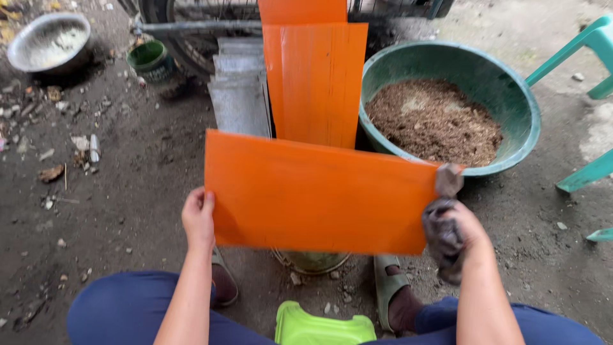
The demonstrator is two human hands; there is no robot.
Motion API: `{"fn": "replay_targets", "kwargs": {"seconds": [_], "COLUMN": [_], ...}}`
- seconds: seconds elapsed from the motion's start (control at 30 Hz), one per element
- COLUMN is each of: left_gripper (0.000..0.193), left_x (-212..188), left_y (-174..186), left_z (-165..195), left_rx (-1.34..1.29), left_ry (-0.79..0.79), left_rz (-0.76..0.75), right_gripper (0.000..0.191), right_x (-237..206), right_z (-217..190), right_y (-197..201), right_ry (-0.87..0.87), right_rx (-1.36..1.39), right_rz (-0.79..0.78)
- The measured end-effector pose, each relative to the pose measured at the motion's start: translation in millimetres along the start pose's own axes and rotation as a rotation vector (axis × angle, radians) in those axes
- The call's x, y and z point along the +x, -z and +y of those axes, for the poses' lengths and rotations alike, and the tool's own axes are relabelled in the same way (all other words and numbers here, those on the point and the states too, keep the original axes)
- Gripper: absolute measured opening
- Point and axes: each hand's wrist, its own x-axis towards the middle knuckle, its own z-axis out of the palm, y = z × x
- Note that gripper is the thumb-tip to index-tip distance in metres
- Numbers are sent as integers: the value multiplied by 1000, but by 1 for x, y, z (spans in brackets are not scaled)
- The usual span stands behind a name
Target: The person wipes the surface of several orange and grey rectangular boards using a cloth. They handle the boards one at a time, wiping both sides and edges, then placing them back in a stack.
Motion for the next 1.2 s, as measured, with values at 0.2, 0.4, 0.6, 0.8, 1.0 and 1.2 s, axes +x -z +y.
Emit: {"fn": "replay_targets", "kwargs": {"seconds": [0.2,0.4,0.6,0.8,1.0,1.2], "left_gripper": [16,13,24,24,56,65], "left_x": [62,51,1,-10,-26,-35], "left_y": [-13,1,33,49,63,65], "left_z": [28,6,-30,-42,-49,-48], "left_rx": [1,692,477,353,622,1029], "left_ry": [-202,-212,-324,-54,-318,-632], "left_rz": [-152,-232,-266,-421,-648,-709], "right_gripper": [60,41,30,30,35,33], "right_x": [2,13,-4,-9,-18,-21], "right_z": [-61,-36,-10,1,21,32], "right_y": [21,-1,18,11,-2,-15], "right_ry": [520,578,766,785,912,806], "right_rx": [167,45,-542,-475,-374,-208], "right_rz": [162,310,331,403,456,418]}}
